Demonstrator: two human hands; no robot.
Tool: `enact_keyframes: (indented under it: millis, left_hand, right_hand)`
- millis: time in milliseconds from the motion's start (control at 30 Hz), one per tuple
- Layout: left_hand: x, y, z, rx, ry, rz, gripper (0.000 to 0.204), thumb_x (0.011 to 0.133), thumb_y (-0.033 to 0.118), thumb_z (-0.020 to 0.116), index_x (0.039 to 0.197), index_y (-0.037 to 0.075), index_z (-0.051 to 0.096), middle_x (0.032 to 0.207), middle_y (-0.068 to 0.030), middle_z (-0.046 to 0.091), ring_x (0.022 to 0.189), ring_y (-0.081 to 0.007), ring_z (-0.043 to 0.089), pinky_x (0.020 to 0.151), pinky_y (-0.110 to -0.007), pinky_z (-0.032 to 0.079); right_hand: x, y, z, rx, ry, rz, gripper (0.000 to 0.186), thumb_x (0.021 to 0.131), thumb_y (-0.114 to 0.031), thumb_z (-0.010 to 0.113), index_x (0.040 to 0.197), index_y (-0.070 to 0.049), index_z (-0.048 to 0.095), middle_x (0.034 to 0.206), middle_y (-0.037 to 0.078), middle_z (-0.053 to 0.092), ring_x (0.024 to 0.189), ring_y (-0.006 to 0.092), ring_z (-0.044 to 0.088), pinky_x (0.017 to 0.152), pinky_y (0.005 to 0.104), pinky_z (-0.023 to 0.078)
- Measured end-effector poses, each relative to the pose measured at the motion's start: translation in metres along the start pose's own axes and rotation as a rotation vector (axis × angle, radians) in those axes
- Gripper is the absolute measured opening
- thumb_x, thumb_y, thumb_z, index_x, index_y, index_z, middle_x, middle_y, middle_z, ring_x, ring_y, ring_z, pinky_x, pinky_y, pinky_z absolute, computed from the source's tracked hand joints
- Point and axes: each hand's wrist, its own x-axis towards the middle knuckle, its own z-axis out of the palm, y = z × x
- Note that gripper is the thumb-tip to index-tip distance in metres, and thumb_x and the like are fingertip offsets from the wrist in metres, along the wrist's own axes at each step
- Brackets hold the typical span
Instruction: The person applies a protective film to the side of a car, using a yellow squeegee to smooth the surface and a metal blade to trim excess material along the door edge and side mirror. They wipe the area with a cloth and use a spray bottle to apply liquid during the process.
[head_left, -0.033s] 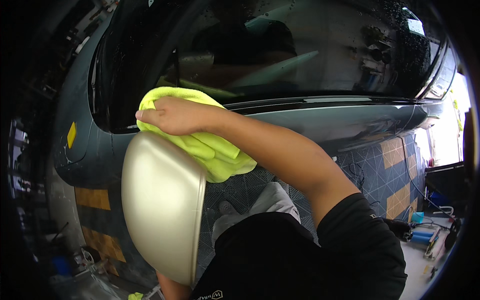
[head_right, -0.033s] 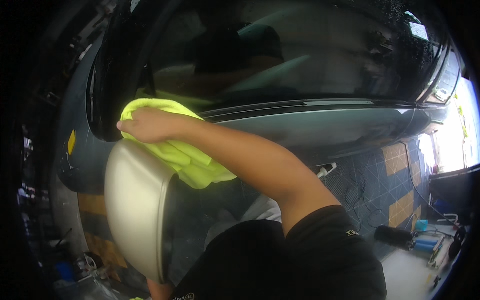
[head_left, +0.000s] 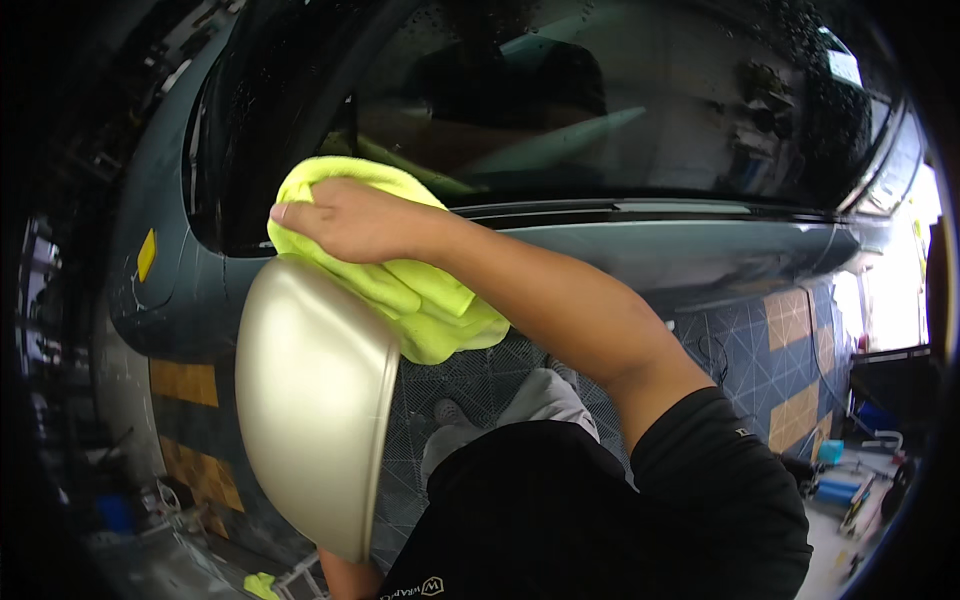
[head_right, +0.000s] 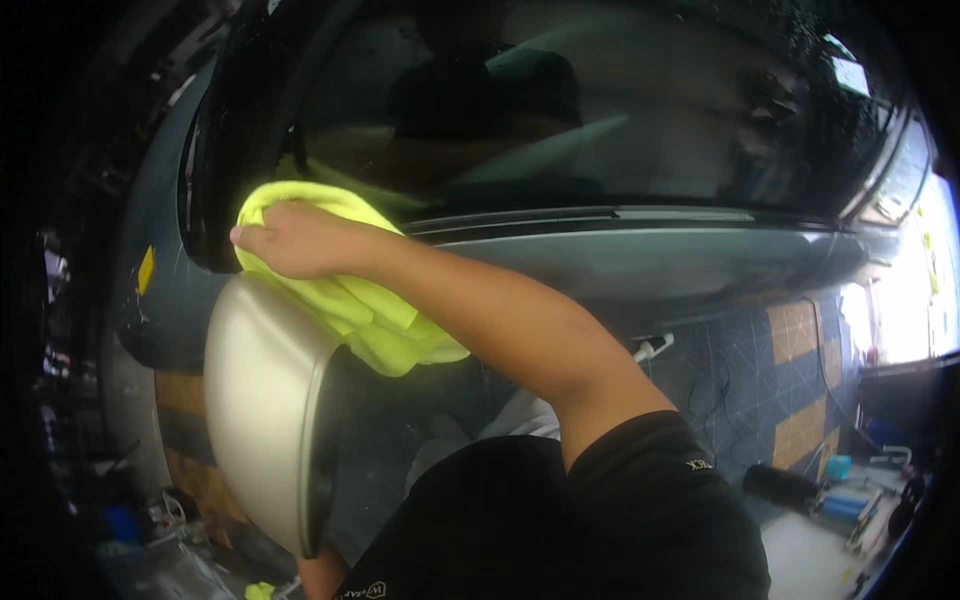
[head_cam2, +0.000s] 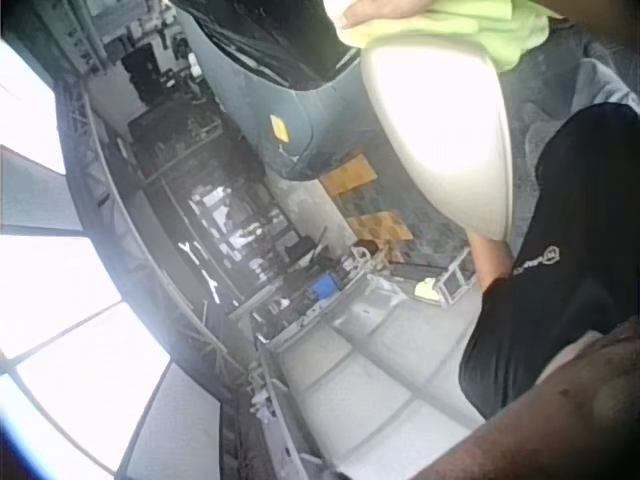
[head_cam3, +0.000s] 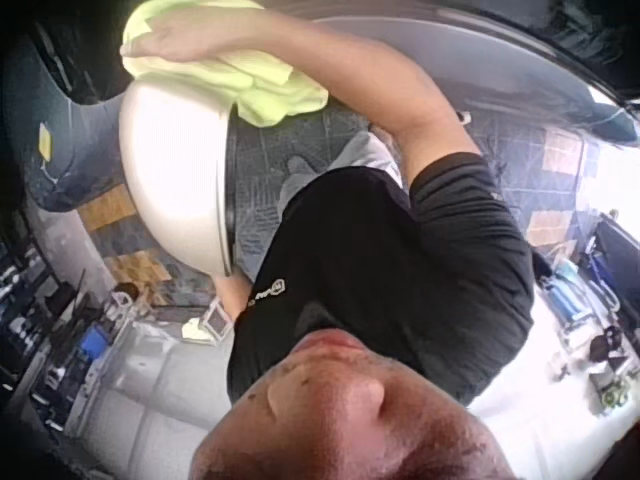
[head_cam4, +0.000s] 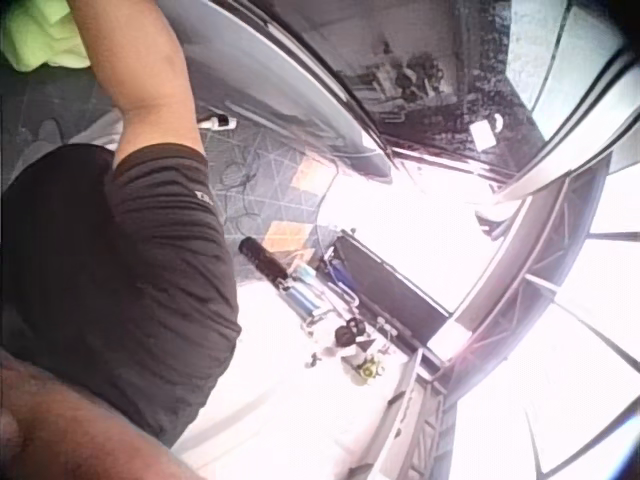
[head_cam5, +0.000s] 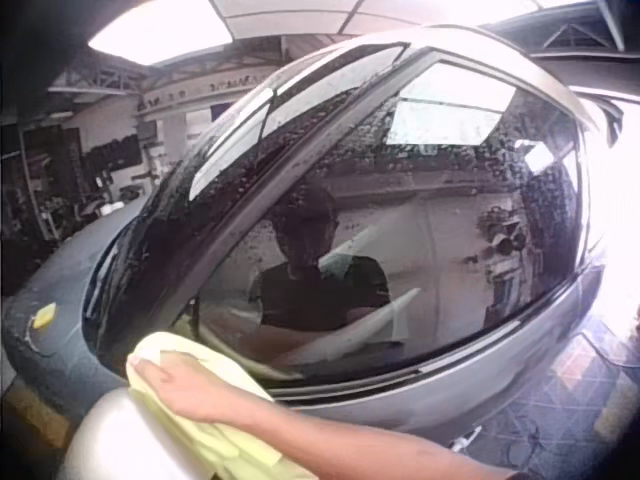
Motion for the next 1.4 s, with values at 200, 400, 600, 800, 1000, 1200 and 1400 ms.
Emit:
enact_keyframes:
  millis: [200, 400, 600, 800, 1000, 1200, 1400]
  left_hand:
    - [-0.066, 0.206, 0.038, -0.394, -0.115, -0.380, 0.026, 0.095, 0.012, 0.062, 0.117, -0.003, 0.066, 0.114, -0.0172, 0.067, 0.104, -0.0248, 0.065, 0.091, -0.035, 0.051]
    - [-0.039, 0.338, 0.052, -0.658, -0.128, -0.120, 0.049, 0.092, 0.016, 0.068, 0.134, -0.004, 0.053, 0.132, -0.0236, 0.055, 0.118, -0.0342, 0.059, 0.101, -0.039, 0.047]
    - [0.018, 0.390, 0.080, -0.951, -0.043, -0.119, 0.040, 0.096, 0.017, 0.064, 0.126, -0.006, 0.053, 0.120, -0.0239, 0.062, 0.106, -0.0346, 0.064, 0.090, -0.041, 0.049]
    - [0.052, 0.386, 0.051, -1.151, 0.180, -0.256, 0.049, 0.100, 0.017, 0.055, 0.141, -0.006, 0.041, 0.130, -0.0174, 0.054, 0.117, -0.0234, 0.054, 0.101, -0.036, 0.042]
    - [0.091, 0.394, 0.050, -1.307, 0.267, -0.261, 0.048, 0.099, 0.011, 0.049, 0.144, -0.004, 0.038, 0.129, -0.0155, 0.054, 0.116, -0.0219, 0.053, 0.103, -0.035, 0.041]
    - [0.042, 0.401, 0.038, -0.914, 0.003, -0.092, 0.026, 0.094, 0.005, 0.060, 0.117, -0.005, 0.057, 0.103, -0.0184, 0.065, 0.087, -0.0254, 0.065, 0.080, -0.037, 0.052]
    - [-0.018, 0.400, 0.084, -1.068, -0.376, -0.256, 0.038, 0.094, 0.013, 0.061, 0.128, -0.002, 0.055, 0.115, -0.0166, 0.066, 0.105, -0.0232, 0.064, 0.093, -0.035, 0.048]
  right_hand:
    - [-0.170, 0.002, -0.101, 0.797, 0.193, -0.257, 0.047, 0.096, -0.042, 0.057, 0.107, 0.004, 0.064, 0.091, 0.011, 0.067, 0.082, 0.0214, 0.063, 0.076, 0.0343, 0.050]
    - [-0.200, 0.026, -0.112, 0.540, -0.094, -0.073, 0.060, 0.088, -0.043, 0.069, 0.121, 0.005, 0.061, 0.105, 0.019, 0.067, 0.096, 0.0301, 0.065, 0.086, 0.0391, 0.050]
    - [-0.101, 0.043, -0.056, 0.005, -0.382, 0.104, 0.080, 0.100, -0.067, 0.035, 0.086, 0.007, 0.063, 0.081, 0.018, 0.063, 0.080, 0.0232, 0.062, 0.079, 0.0379, 0.048]
    - [-0.013, 0.030, -0.011, 0.152, -0.385, 0.119, 0.093, 0.097, -0.074, 0.024, 0.133, 0.006, 0.055, 0.132, 0.025, 0.058, 0.122, 0.0295, 0.056, 0.108, 0.0362, 0.039]
    - [0.035, 0.012, -0.002, 0.173, -0.419, 0.066, 0.094, 0.097, -0.075, 0.027, 0.136, 0.007, 0.052, 0.139, 0.024, 0.053, 0.127, 0.0311, 0.052, 0.109, 0.0388, 0.039]
    - [-0.076, 0.002, -0.065, 0.243, -0.227, -0.119, 0.065, 0.099, -0.059, 0.043, 0.103, 0.003, 0.063, 0.088, 0.012, 0.064, 0.086, 0.0171, 0.060, 0.078, 0.0326, 0.050]
    - [-0.176, 0.070, -0.088, 0.134, -0.134, -0.159, 0.055, 0.103, -0.044, 0.046, 0.124, 0.006, 0.056, 0.106, 0.017, 0.064, 0.097, 0.0271, 0.062, 0.088, 0.0367, 0.048]
